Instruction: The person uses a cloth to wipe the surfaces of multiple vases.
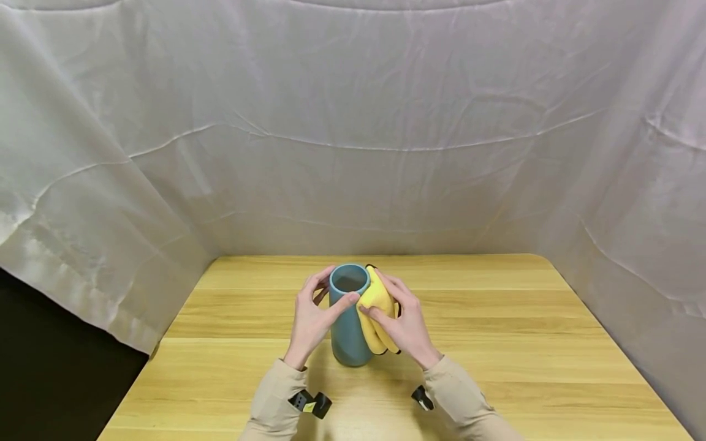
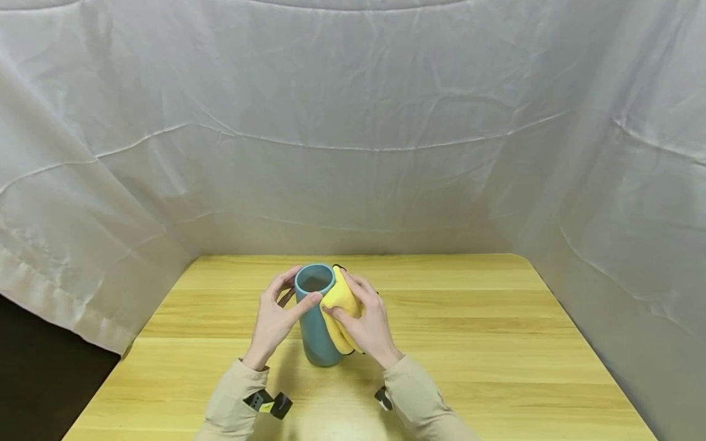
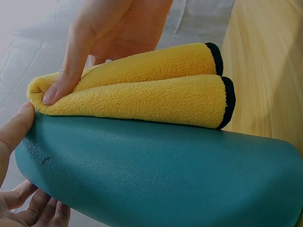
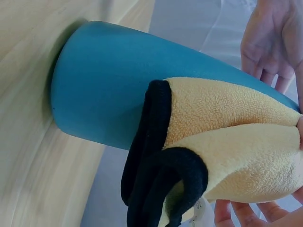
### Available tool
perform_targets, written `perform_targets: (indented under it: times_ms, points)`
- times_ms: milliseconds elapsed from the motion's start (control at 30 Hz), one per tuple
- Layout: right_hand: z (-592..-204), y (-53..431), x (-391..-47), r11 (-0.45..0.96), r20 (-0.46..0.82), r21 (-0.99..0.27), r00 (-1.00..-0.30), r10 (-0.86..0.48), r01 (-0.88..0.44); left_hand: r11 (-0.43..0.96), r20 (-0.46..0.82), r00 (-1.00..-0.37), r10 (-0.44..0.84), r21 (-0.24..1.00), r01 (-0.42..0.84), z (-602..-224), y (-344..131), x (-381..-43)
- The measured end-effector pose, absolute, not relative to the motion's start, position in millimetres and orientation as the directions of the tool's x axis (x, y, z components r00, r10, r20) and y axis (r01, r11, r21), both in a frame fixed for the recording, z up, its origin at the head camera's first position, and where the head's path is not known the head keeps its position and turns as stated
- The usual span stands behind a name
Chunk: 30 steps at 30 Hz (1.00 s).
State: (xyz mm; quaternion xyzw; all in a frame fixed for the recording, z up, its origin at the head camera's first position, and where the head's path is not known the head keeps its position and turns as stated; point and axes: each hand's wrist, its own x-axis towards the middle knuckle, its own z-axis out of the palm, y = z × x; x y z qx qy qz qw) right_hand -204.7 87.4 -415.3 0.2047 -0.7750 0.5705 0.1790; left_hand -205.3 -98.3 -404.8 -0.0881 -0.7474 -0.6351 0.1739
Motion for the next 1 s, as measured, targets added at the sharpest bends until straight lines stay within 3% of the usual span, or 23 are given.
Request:
perform_targets:
  times_ms: [300, 733, 1000]
  points:
    - [-422.6, 89.5, -205.1, 0.268, 0.515, -0.806, -0.849, -0.119, -0.527, 0.169, 0.371, -0.925, -0.080, 0.920, 0.354, -405.3, -98.4, -205.1]
    - [-473.8, 99.6, -202.4, 0.321, 0.469, -0.809, -0.870, -0.154, -0.493, 0.169, 0.369, -0.926, -0.083, 0.921, 0.352, -405.1, -99.2, -205.6]
    - [-483.7, 100.1, -200.2, 0.318, 0.444, -0.826, -0.885, -0.142, -0.466, 0.171, 0.365, -0.927, -0.085, 0.922, 0.347, -404.8, -99.3, -205.3]
